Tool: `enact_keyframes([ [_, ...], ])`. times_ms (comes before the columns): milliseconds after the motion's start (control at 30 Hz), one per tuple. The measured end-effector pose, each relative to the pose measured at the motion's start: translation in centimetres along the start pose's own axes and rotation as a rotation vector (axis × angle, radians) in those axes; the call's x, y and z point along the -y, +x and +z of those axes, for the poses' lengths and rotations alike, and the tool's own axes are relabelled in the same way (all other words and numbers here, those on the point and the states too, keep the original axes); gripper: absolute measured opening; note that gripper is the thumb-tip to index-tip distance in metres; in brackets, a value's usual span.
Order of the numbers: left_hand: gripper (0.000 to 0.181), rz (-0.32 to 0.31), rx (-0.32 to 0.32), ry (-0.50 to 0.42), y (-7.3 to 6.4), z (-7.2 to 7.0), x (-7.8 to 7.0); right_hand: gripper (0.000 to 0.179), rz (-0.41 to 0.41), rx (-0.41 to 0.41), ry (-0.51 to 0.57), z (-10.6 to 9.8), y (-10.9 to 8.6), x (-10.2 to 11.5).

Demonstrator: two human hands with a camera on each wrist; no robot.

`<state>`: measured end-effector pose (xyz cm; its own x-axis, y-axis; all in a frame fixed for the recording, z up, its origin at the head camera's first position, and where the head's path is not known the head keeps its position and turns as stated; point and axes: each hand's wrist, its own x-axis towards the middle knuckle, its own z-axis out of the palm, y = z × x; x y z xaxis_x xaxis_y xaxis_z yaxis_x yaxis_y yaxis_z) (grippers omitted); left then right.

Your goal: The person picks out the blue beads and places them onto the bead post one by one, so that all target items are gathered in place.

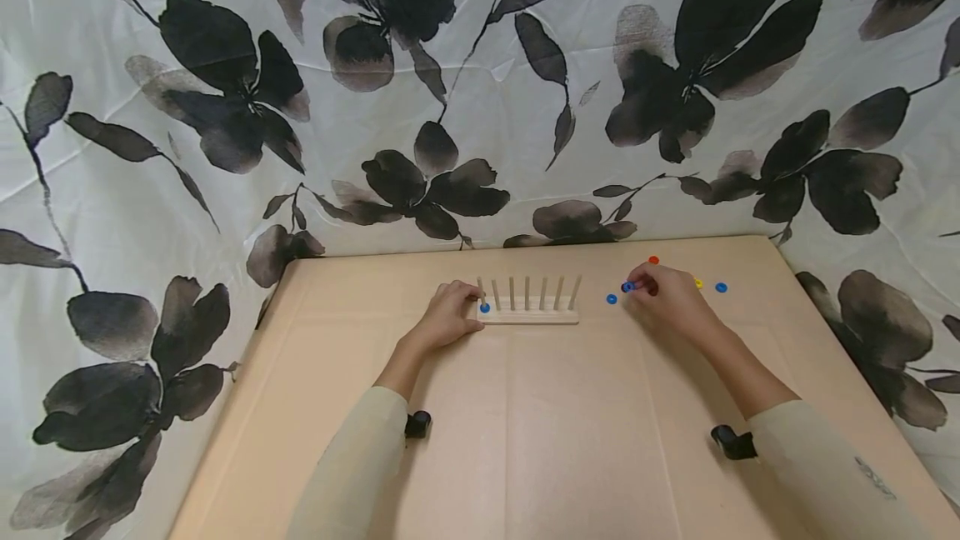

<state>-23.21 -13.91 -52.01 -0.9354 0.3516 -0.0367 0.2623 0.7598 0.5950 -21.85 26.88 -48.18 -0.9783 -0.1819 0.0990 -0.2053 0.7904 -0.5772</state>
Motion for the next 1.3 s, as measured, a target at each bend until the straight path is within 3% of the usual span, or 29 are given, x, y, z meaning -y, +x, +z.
enact_keyframes([
  [700, 0.055, 0.023, 0.011, 0.016, 0.0, 0.1, 0.3, 0.017, -0.139, -0.042, 0.033, -1.4, 3.0, 6.4],
  [1033, 0.054, 0.017, 0.013, 0.012, 0.1, 0.0, 0.2, 0.014, -0.251, -0.067, 0.072, -0.7, 4.3, 9.2],
  [1300, 0.052, 0.025, -0.004, 0.016, 0.0, 0.0, 0.1, 0.015, -0.295, -0.055, 0.113, 0.3, 5.0, 11.6],
])
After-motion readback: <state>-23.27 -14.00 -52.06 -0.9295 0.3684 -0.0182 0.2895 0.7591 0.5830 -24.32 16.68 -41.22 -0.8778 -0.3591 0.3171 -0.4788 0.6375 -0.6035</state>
